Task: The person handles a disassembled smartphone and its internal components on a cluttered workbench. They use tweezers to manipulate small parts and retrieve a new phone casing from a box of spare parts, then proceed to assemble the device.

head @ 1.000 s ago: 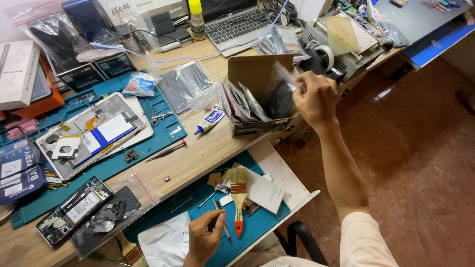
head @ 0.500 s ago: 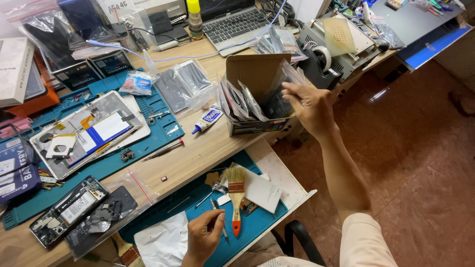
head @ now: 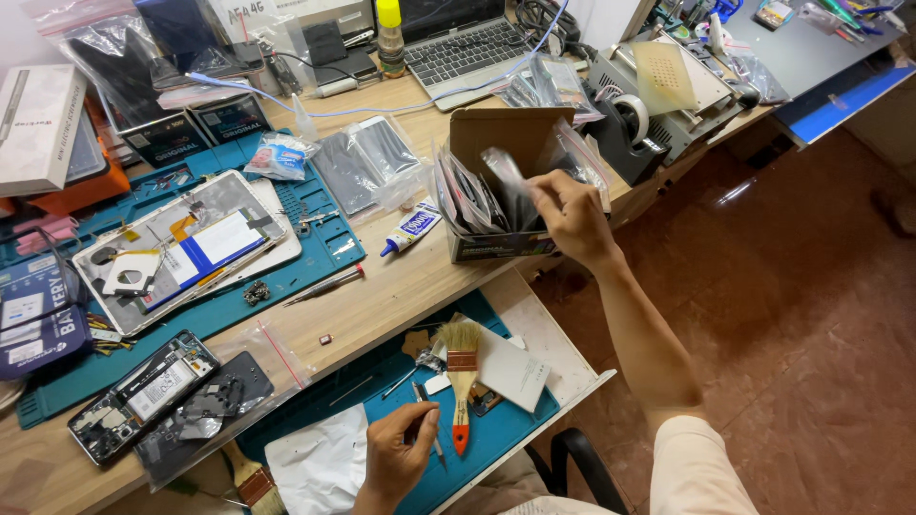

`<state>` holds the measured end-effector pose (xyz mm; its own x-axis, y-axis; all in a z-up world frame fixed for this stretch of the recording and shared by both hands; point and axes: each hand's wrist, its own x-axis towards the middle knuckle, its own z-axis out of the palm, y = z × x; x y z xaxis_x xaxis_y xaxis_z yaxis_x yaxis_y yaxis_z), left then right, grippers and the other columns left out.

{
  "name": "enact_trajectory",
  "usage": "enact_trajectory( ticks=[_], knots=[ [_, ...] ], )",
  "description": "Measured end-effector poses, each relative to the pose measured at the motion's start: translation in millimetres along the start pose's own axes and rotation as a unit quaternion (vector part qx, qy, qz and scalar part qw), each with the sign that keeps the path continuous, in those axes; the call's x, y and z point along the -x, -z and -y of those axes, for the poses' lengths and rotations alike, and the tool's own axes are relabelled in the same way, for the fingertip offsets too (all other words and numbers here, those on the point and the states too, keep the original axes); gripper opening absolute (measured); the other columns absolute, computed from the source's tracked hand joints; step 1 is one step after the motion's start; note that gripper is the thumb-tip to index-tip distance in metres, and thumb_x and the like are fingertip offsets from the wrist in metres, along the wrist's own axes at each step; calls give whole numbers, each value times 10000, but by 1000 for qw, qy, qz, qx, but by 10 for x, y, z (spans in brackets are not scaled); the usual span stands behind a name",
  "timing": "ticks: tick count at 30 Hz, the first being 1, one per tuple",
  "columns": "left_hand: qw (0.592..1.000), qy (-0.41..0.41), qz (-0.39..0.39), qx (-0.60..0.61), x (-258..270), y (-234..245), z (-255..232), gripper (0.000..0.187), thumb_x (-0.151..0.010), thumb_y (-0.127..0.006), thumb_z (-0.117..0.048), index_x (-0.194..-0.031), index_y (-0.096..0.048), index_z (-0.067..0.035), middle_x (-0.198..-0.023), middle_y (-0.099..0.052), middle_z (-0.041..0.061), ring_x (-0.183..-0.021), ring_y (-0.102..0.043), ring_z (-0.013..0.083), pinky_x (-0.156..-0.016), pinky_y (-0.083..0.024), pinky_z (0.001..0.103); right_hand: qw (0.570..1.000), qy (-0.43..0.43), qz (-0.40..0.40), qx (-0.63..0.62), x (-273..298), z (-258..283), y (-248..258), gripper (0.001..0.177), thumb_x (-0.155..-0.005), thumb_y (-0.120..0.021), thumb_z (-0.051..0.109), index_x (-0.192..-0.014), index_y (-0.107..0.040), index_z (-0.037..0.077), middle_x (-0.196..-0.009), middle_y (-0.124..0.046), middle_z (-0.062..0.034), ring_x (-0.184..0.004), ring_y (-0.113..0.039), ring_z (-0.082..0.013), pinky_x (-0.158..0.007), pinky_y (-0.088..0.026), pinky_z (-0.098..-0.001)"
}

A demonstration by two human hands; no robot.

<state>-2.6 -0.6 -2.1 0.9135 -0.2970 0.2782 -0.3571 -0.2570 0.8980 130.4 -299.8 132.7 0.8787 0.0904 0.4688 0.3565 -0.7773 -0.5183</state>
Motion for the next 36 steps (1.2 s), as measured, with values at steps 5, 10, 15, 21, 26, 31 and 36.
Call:
enact_trajectory(
  ticks=[5, 10, 15, 21, 26, 31, 36],
  knots=[
    [1000, -7, 4, 4, 9, -12, 16, 154, -806, -605, -189, -831, -698, -69, -673, -694, 34, -479, -572, 85, -392, -447, 198, 910, -177, -145, -346, -29, -418, -173, 93, -939, -437, 138, -912, -446, 49, -919, -531, -126, -782, -553, -176, -615, -538, -245],
    [1000, -12, 1, -1, -4, 17, -12, 148, -809, -600, -179, -825, -694, -66, -670, -690, 35, -479, -572, 88, -398, -453, 204, 831, -184, -227, -473, -125, -267, 12, 86, -941, -394, 183, -937, -392, 97, -1099, -515, -139, -886, -551, -202, -697, -544, -327],
    [1000, -15, 4, 5, 7, 4, 0, 150, -809, -599, -178, -835, -692, -63, -683, -694, 41, -495, -593, 93, -404, -471, 198, 769, -162, -296, -542, -202, -153, 212, 156, -906, -472, 232, -933, -431, 84, -925, -537, -111, -826, -533, -220, -681, -509, -364],
    [1000, -12, 3, -1, 14, 16, -4, 150, -810, -597, -183, -833, -692, -69, -674, -691, 37, -491, -588, 95, -402, -466, 205, 748, -96, -269, -599, -124, 11, 285, 164, -931, -455, 209, -809, -503, 110, -871, -535, -69, -834, -522, -203, -699, -486, -354],
    [1000, -13, 2, 3, 24, -2, 10, 154, -810, -597, -181, -832, -697, -65, -692, -702, 44, -490, -590, 95, -397, -463, 201, 722, -115, -220, -646, -10, 216, 276, 147, -940, -473, 196, -850, -506, 84, -884, -576, -104, -747, -584, -215, -586, -524, -332],
    [1000, -11, -1, 0, 17, 10, -13, 155, -810, -598, -187, -826, -697, -70, -675, -696, 36, -484, -583, 92, -395, -458, 203, 719, -148, -224, -641, 66, 265, 202, 137, -926, -501, 200, -872, -481, 75, -750, -566, -78, -595, -573, -167, -483, -503, -281],
    [1000, -7, 9, -4, 14, 4, 0, 154, -811, -599, -183, -841, -695, -67, -706, -702, 47, -512, -603, 99, -408, -478, 199, 710, -162, -202, -655, 110, 316, 155, 145, -938, -484, 197, -863, -461, 75, -793, -583, -78, -662, -594, -139, -555, -523, -245]
  ],
)
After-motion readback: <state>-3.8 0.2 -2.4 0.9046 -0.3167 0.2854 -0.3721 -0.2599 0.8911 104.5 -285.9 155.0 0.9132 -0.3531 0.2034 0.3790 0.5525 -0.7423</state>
